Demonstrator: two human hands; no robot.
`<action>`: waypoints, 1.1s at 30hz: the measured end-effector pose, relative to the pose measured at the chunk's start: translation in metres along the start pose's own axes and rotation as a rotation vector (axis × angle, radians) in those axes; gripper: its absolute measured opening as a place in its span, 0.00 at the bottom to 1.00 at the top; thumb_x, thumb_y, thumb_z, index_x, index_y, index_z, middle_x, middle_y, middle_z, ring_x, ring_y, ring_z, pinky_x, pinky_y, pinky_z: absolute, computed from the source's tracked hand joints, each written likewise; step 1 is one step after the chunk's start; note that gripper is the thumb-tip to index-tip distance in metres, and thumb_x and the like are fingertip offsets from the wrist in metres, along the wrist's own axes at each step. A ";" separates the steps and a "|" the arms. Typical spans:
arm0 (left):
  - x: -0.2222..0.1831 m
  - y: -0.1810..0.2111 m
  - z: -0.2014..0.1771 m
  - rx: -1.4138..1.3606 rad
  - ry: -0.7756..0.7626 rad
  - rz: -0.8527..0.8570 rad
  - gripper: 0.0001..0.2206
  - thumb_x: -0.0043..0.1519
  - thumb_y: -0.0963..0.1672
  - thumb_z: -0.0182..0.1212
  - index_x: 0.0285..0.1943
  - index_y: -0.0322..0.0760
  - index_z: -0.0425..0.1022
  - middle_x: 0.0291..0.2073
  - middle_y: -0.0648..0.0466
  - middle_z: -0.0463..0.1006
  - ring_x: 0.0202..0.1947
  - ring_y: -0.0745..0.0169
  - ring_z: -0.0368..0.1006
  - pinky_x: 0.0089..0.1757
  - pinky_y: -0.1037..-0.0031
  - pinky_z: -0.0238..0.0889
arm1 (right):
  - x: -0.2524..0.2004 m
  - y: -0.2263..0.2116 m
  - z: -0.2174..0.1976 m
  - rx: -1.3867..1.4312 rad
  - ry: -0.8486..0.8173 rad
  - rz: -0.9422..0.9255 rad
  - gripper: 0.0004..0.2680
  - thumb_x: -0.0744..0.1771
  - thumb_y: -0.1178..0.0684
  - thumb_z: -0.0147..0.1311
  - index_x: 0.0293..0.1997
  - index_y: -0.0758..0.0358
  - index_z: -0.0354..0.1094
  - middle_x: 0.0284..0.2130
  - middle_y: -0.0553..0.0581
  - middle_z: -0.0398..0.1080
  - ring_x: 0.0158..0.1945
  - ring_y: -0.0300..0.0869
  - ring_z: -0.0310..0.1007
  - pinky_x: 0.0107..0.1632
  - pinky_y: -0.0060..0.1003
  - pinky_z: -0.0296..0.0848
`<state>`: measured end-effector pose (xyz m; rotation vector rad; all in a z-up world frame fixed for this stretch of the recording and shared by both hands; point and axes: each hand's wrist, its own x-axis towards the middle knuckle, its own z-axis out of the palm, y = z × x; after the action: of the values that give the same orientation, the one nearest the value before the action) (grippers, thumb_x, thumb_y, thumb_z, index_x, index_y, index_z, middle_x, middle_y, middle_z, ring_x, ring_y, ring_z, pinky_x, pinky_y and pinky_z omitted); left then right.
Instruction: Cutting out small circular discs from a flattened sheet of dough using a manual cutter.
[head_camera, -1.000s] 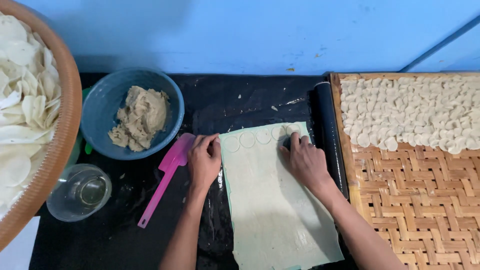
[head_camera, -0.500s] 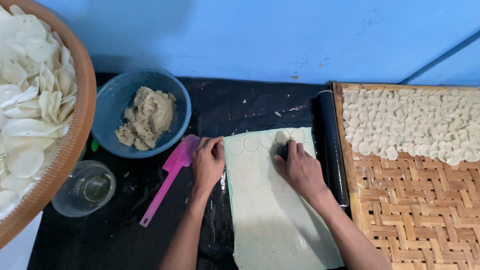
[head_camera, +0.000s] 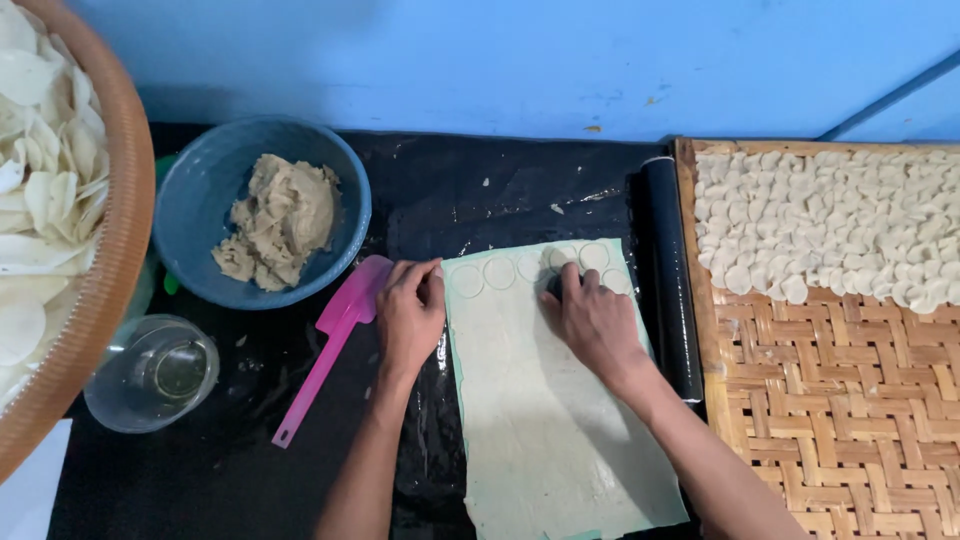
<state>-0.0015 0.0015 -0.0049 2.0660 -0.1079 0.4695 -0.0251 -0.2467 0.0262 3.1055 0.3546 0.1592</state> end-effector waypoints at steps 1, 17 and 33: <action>0.001 0.001 0.001 -0.001 0.001 0.005 0.07 0.65 0.40 0.59 0.46 0.31 0.81 0.39 0.47 0.80 0.35 0.50 0.79 0.36 0.66 0.70 | 0.001 0.001 -0.002 -0.001 0.005 0.002 0.17 0.70 0.39 0.48 0.46 0.68 0.60 0.27 0.65 0.70 0.22 0.54 0.75 0.22 0.44 0.73; 0.001 0.000 -0.001 -0.011 -0.010 -0.087 0.08 0.64 0.41 0.59 0.46 0.32 0.82 0.37 0.47 0.80 0.29 0.51 0.77 0.32 0.65 0.68 | -0.010 -0.009 -0.035 0.275 -0.091 0.132 0.19 0.68 0.39 0.49 0.53 0.68 0.58 0.39 0.70 0.71 0.32 0.63 0.78 0.31 0.53 0.75; 0.002 -0.002 0.000 0.008 -0.002 -0.030 0.07 0.65 0.41 0.60 0.46 0.32 0.81 0.37 0.46 0.80 0.33 0.50 0.77 0.35 0.65 0.69 | 0.005 -0.032 -0.008 0.107 0.045 0.003 0.13 0.70 0.42 0.49 0.47 0.64 0.62 0.30 0.66 0.69 0.27 0.57 0.76 0.24 0.48 0.72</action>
<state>0.0012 0.0028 -0.0060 2.0732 -0.0761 0.4506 -0.0280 -0.2147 0.0343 3.2122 0.3716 0.2169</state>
